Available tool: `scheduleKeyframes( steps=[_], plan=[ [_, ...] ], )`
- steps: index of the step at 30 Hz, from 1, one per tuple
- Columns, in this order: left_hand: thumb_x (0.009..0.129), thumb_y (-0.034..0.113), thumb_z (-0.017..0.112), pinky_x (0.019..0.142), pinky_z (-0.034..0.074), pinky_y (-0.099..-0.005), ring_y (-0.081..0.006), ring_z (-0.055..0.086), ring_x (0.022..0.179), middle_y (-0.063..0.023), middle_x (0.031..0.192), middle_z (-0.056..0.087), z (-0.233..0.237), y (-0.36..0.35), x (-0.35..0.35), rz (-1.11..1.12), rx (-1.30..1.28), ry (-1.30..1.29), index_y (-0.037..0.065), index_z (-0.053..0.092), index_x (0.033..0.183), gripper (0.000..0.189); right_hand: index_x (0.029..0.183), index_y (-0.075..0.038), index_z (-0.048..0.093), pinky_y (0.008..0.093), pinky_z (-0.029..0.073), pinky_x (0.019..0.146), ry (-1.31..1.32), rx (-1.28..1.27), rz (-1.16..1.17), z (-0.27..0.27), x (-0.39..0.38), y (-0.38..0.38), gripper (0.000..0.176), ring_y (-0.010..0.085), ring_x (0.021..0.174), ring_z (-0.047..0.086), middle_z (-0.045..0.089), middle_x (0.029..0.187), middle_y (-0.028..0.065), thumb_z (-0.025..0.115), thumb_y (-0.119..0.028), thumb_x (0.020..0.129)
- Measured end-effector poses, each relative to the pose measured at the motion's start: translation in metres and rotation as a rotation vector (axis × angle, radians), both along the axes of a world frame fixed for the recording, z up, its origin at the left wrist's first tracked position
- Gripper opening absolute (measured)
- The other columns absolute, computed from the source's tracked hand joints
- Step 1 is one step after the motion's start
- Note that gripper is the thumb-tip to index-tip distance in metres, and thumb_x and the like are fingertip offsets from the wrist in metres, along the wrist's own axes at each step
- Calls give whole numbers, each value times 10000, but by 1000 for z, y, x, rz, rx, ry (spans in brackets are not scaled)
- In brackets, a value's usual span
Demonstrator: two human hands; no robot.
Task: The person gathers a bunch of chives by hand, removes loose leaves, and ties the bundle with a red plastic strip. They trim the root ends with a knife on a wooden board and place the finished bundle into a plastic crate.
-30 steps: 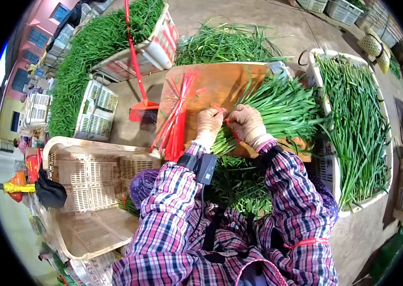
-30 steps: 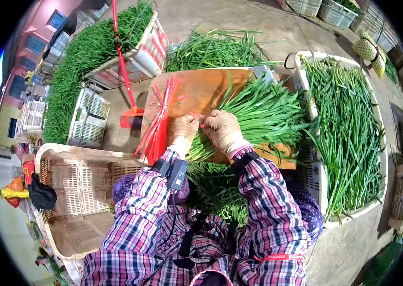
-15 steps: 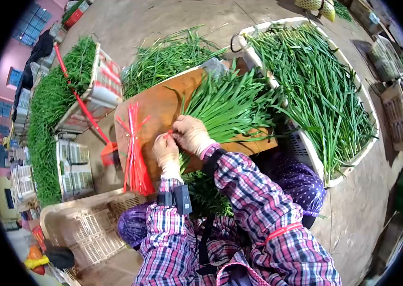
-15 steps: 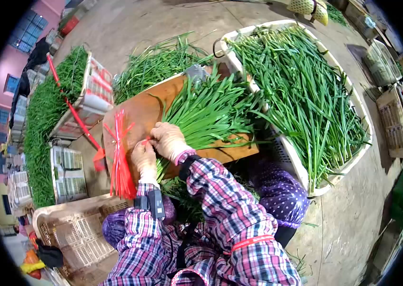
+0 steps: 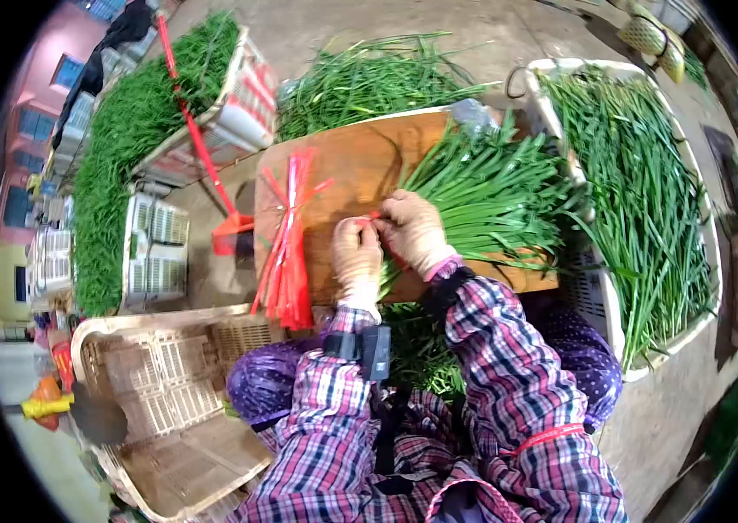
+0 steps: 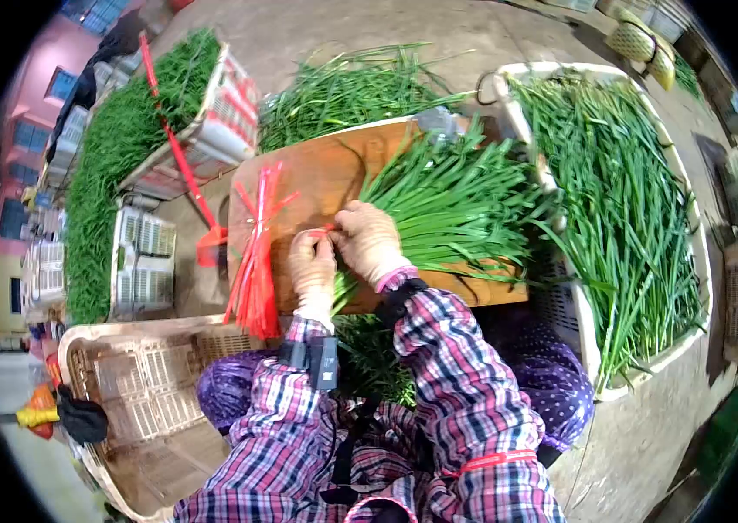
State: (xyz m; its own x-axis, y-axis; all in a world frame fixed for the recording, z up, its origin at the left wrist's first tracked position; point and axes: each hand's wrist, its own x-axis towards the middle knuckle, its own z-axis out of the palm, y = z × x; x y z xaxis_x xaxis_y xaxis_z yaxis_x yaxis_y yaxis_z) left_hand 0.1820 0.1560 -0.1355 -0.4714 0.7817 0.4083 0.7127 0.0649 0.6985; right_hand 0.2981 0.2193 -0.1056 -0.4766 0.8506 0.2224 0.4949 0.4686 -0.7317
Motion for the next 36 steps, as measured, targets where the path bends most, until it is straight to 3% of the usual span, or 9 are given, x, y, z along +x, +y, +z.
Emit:
scheduleKeyframes(
  steps=[9,17,22,24,26,30,32,34,36],
  plan=[
    [773,40,604,749,491,-354,-282,616,810,-117,861,633,12,-7,8,-45,-2,-31,36,635,859,92,748,-48,620,399,456,679,301,-128,-33,2,-1,2,124,328,775,560,566,760,120,710,-128,722],
    [697,16,599,755,483,-414,-337,592,843,-135,883,625,12,-14,3,-144,5,-134,38,636,846,155,771,-107,664,384,476,753,-270,266,164,34,-7,11,113,297,847,584,610,823,76,719,-175,699],
    [707,28,608,755,487,-415,-328,597,854,-133,899,633,8,-15,5,-98,-9,-87,40,644,856,154,816,-31,645,343,479,703,-109,-81,212,12,-10,25,151,286,784,591,591,800,103,721,-28,685],
    [741,38,612,695,487,-402,-319,601,781,-123,836,621,5,-14,6,-91,154,-86,57,645,833,99,829,-24,642,325,478,703,-148,-145,234,4,-9,31,139,262,768,593,581,790,98,712,-26,709],
    [744,44,620,683,483,-405,-319,603,773,-125,834,624,8,-14,5,-91,162,-64,60,642,823,84,811,-41,641,360,479,693,-107,-174,232,3,-8,33,139,308,767,601,608,793,124,710,-101,706],
    [764,126,633,625,474,-424,-310,590,722,-103,758,594,22,-10,-3,-249,33,70,63,616,778,67,886,-55,657,333,488,695,-366,-392,333,21,-11,49,199,240,733,622,639,760,120,698,-190,747],
    [766,165,619,604,472,-436,-312,584,716,-106,734,568,32,-5,-10,-418,-193,378,67,610,764,99,924,-71,670,334,494,683,-445,-531,390,26,-16,58,225,211,731,626,660,774,98,699,-214,752],
    [771,165,581,593,476,-428,-308,586,703,-111,740,569,27,0,-14,-426,-141,337,71,615,757,101,940,-77,675,334,497,674,-480,-472,492,26,-21,65,240,202,739,629,670,792,88,697,-227,753],
    [778,155,545,569,475,-430,-296,588,694,-111,745,570,35,-3,-14,-578,-215,690,60,615,748,121,961,-83,684,336,502,673,-599,-510,586,27,-25,68,272,193,757,636,692,839,71,689,-242,740]
  ],
)
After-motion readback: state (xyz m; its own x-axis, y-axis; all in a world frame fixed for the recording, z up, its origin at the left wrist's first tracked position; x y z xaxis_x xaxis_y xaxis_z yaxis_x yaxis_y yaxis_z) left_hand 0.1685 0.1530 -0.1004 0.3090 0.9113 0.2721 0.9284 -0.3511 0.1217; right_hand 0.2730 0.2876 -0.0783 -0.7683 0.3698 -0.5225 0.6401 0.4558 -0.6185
